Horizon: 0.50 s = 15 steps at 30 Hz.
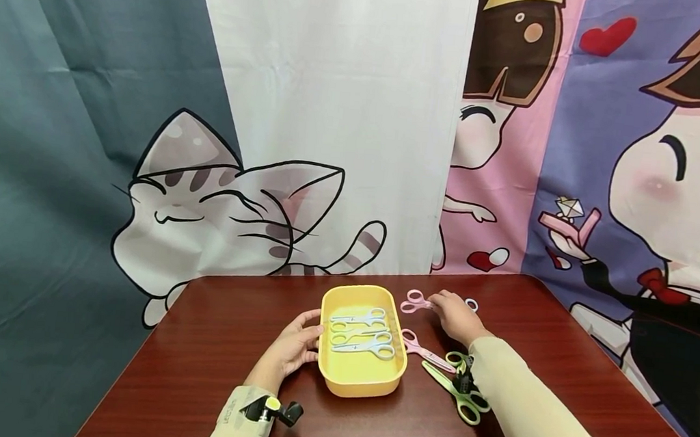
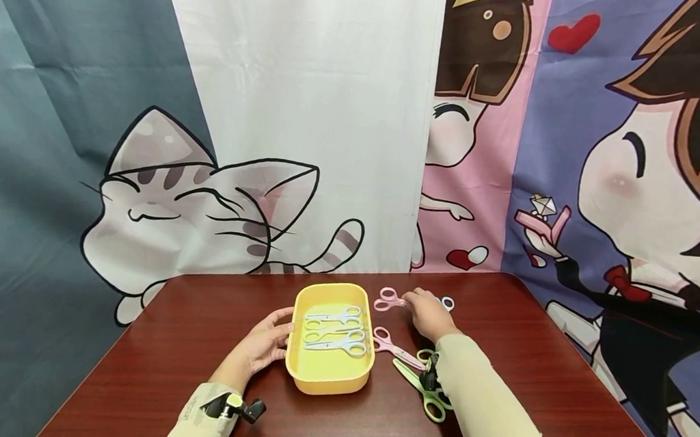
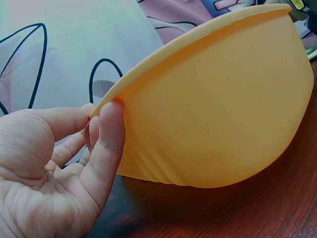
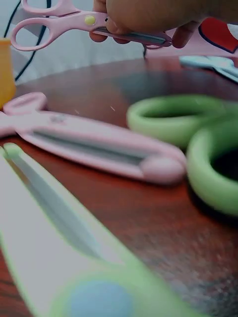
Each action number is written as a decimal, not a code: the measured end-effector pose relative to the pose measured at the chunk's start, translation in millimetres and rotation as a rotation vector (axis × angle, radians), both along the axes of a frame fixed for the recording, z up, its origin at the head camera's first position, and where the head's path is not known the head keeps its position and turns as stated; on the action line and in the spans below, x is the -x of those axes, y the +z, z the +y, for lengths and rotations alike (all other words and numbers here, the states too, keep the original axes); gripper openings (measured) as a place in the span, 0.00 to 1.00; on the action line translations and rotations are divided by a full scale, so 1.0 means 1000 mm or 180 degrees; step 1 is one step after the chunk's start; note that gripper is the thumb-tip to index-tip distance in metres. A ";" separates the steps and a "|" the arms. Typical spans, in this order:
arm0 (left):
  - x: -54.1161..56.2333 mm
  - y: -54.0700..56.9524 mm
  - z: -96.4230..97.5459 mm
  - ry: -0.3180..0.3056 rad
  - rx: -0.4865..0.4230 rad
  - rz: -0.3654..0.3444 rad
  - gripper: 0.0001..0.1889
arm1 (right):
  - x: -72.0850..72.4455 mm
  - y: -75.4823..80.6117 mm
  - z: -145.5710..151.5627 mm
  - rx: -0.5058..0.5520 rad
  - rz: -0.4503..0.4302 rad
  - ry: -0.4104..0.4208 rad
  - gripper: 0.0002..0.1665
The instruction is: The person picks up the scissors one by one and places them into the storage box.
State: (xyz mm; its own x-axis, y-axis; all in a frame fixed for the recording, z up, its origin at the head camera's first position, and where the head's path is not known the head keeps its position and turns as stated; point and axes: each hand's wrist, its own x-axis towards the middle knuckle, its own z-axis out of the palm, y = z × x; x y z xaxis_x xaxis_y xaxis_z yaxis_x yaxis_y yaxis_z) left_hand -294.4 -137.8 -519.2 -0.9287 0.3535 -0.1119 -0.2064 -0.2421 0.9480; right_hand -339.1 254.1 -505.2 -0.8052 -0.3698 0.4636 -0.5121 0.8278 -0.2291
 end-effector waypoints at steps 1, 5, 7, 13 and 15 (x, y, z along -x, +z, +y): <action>0.000 0.000 0.000 0.0003 0.0003 0.0007 0.29 | 0.001 0.003 -0.002 0.0016 0.0000 0.0009 0.08; 0.001 0.001 0.000 0.0002 0.0015 0.0006 0.29 | 0.002 0.015 -0.013 0.0028 -0.0064 0.0021 0.08; 0.001 0.000 0.000 -0.0008 0.0016 -0.0003 0.29 | 0.000 0.021 -0.020 0.0014 -0.0124 0.0034 0.08; 0.000 -0.003 0.000 -0.0040 -0.0015 0.0011 0.30 | -0.005 0.037 -0.045 -0.0043 -0.0266 0.0050 0.08; 0.000 -0.002 0.000 -0.0049 -0.0023 0.0023 0.30 | -0.007 0.042 -0.054 -0.0087 -0.0281 0.0066 0.09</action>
